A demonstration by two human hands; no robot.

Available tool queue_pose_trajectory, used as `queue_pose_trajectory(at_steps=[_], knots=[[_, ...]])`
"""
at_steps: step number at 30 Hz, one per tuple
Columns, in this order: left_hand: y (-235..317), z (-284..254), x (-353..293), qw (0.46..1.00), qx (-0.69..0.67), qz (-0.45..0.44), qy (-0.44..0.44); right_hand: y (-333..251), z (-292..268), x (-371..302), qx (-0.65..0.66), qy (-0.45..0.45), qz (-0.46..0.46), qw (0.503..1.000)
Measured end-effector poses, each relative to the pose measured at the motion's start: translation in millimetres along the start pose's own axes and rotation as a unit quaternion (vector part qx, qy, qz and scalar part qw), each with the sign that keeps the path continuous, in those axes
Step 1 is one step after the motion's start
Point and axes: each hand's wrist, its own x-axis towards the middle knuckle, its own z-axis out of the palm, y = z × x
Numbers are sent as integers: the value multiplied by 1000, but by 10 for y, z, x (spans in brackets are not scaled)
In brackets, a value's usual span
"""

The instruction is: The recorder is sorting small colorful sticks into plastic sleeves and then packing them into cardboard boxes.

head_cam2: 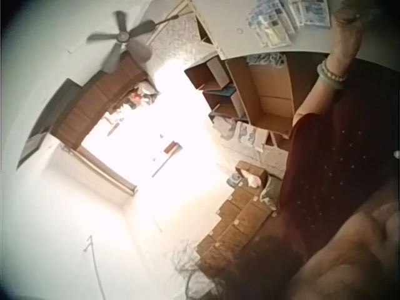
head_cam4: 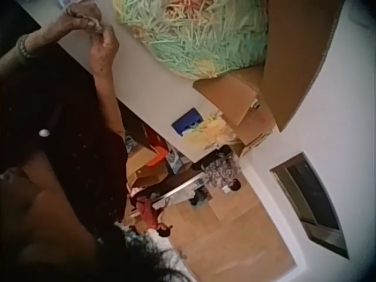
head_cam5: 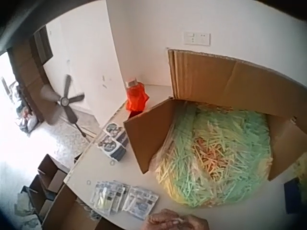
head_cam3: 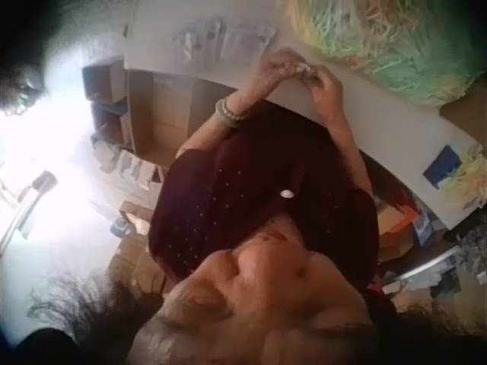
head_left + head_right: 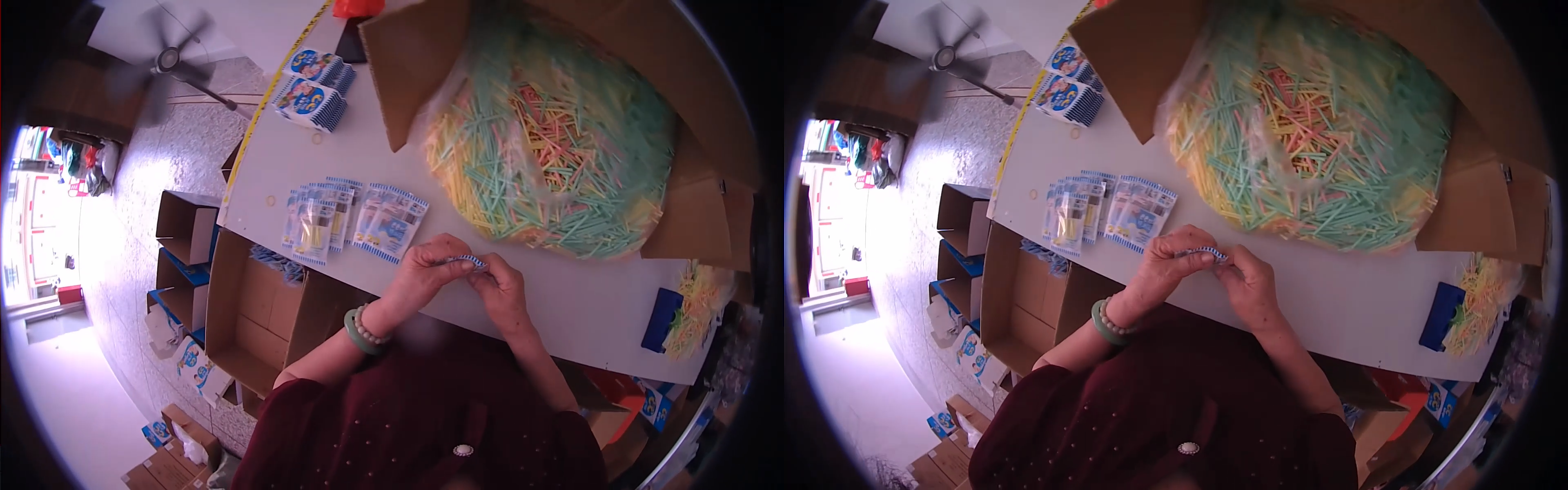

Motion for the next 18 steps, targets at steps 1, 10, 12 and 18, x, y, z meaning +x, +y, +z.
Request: queue_pose_trajectory(at_steps=[1, 10, 12, 18], knots=[[106, 41, -29, 997, 55, 22, 39, -15, 8, 18, 29, -16, 55, 998], [386, -1214, -164, 776, 517, 62, 356, -68, 302, 168, -107, -107, -41, 988], [306, -1396, -139, 665, 635, 68, 387, -91, 398, 268, -160, -83, -75, 981], [330, -1410, 21, 663, 638, 116, 374, -88, 813, 735, -216, 70, -10, 974]])
